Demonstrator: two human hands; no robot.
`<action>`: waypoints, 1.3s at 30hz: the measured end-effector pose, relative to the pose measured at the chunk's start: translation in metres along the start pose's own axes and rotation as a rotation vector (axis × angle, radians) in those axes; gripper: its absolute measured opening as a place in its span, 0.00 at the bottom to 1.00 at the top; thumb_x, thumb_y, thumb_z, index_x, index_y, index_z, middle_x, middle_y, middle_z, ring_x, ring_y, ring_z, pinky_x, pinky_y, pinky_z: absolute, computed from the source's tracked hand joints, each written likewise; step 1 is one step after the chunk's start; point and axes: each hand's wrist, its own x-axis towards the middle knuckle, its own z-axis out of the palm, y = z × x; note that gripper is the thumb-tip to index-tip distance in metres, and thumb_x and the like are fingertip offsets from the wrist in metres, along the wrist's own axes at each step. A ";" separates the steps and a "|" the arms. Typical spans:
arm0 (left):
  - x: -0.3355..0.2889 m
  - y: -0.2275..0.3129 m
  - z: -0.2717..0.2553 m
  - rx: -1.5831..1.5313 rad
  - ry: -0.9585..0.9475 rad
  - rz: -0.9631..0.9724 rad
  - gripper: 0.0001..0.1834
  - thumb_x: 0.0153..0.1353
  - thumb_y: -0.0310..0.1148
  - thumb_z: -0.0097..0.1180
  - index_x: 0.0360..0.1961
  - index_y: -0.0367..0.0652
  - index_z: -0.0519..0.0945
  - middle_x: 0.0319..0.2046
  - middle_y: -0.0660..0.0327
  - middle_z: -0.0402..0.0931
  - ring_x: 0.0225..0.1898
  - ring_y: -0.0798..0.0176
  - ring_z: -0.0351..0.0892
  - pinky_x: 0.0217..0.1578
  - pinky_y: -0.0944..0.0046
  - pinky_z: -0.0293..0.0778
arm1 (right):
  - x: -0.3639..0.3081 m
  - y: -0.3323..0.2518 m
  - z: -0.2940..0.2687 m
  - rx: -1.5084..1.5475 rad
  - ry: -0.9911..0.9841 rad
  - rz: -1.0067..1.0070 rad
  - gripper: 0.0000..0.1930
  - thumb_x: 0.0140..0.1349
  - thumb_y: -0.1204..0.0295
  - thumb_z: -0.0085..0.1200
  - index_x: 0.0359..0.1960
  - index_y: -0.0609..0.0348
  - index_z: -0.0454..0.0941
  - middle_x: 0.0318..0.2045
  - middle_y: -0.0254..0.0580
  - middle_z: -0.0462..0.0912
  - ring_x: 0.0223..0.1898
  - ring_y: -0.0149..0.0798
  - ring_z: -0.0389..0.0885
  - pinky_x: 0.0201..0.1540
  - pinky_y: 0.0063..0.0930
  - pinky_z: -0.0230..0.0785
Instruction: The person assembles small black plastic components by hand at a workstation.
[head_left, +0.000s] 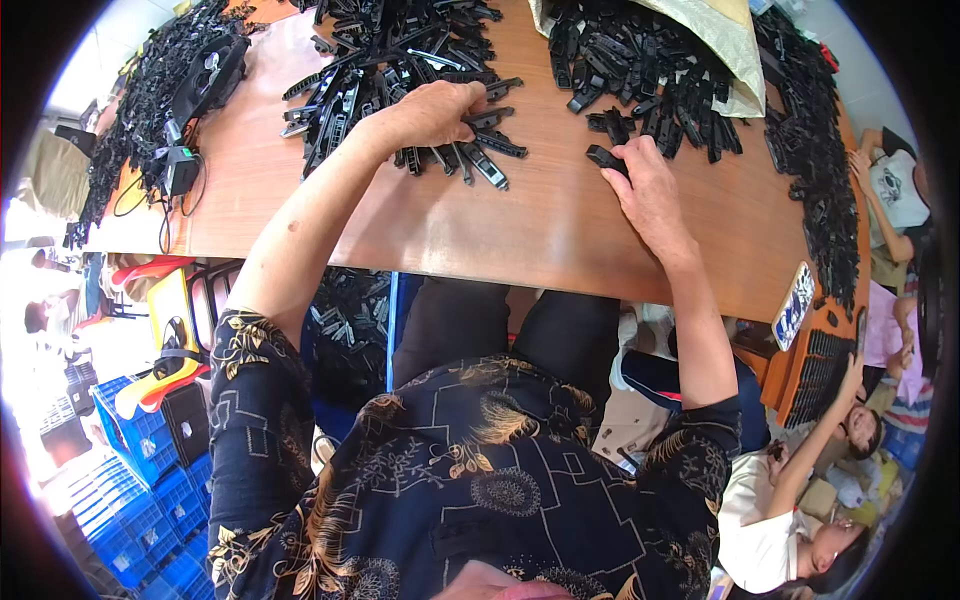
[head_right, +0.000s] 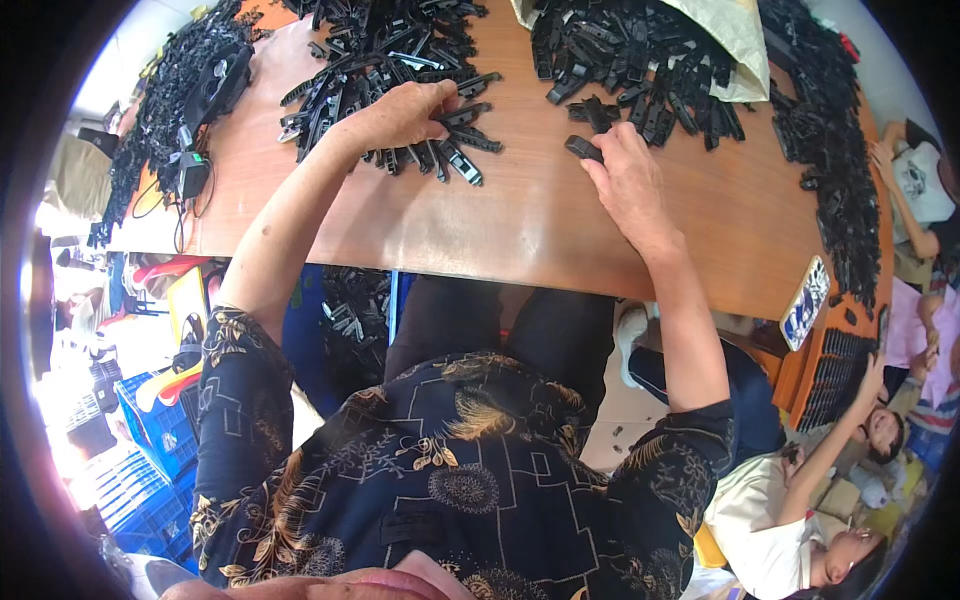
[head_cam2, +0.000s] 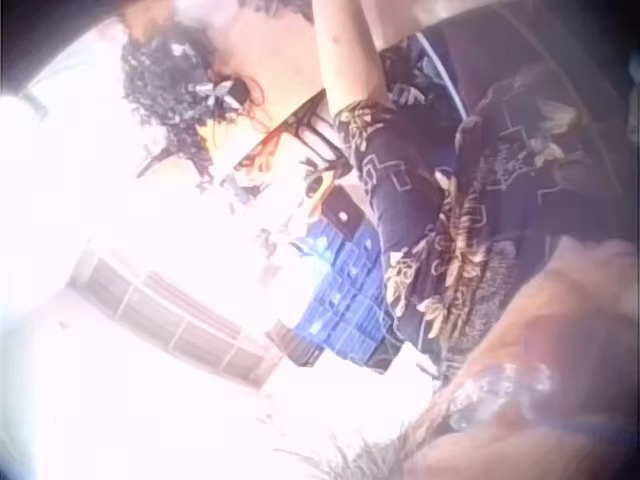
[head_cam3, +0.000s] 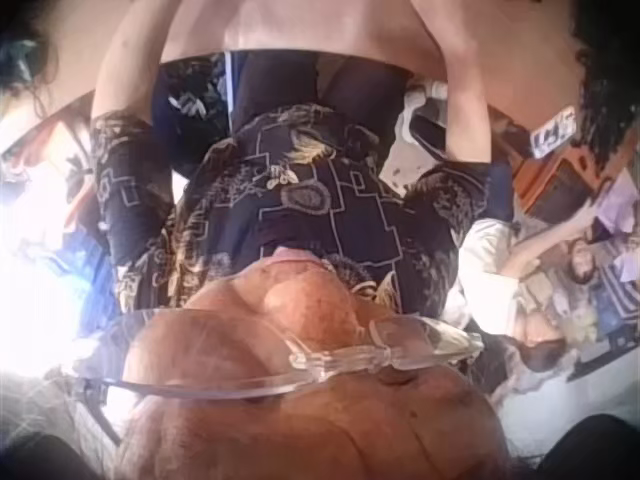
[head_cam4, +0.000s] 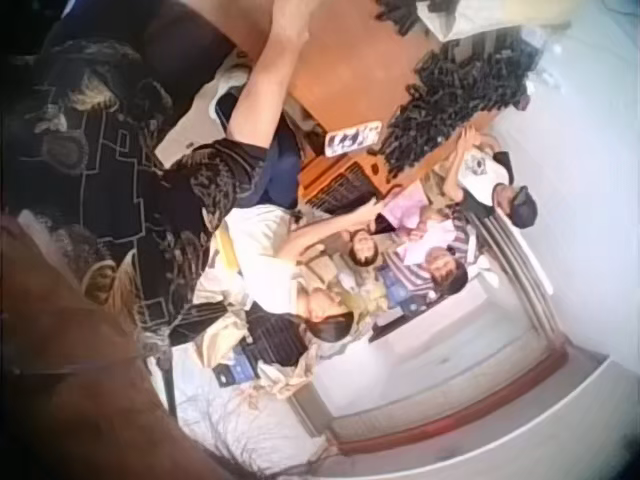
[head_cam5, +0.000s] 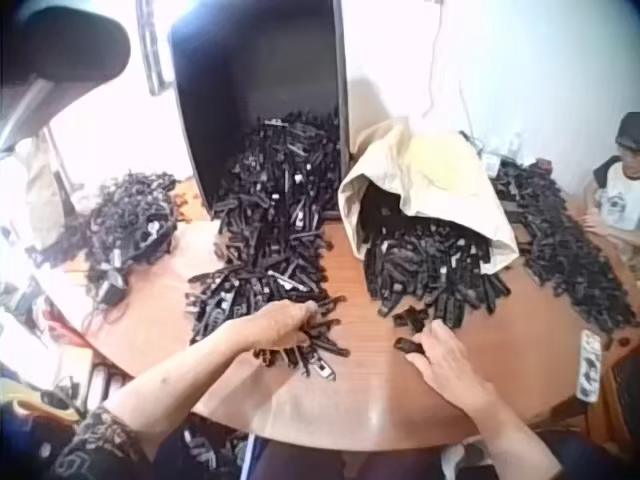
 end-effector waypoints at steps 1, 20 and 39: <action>-0.001 -0.005 0.002 -0.086 0.074 0.002 0.13 0.60 0.29 0.60 0.46 0.42 0.74 0.36 0.58 0.81 0.39 0.55 0.80 0.39 0.57 0.75 | 0.003 0.000 0.003 -0.030 0.059 -0.037 0.14 0.60 0.72 0.58 0.46 0.63 0.73 0.43 0.50 0.75 0.44 0.51 0.77 0.46 0.38 0.70; -0.049 0.054 -0.006 -0.960 0.052 -0.124 0.16 0.68 0.43 0.54 0.34 0.40 0.77 0.18 0.73 0.69 0.19 0.80 0.66 0.18 0.77 0.61 | 0.009 -0.100 0.051 0.439 0.283 -0.125 0.14 0.54 0.79 0.60 0.41 0.62 0.71 0.41 0.48 0.76 0.39 0.55 0.79 0.40 0.40 0.74; -0.075 0.095 0.064 -1.552 0.465 -0.208 0.18 0.62 0.30 0.62 0.51 0.36 0.73 0.39 0.62 0.80 0.39 0.75 0.76 0.38 0.75 0.73 | -0.010 -0.138 0.049 0.359 0.343 0.021 0.19 0.52 0.74 0.64 0.44 0.59 0.71 0.38 0.48 0.76 0.40 0.52 0.78 0.39 0.39 0.74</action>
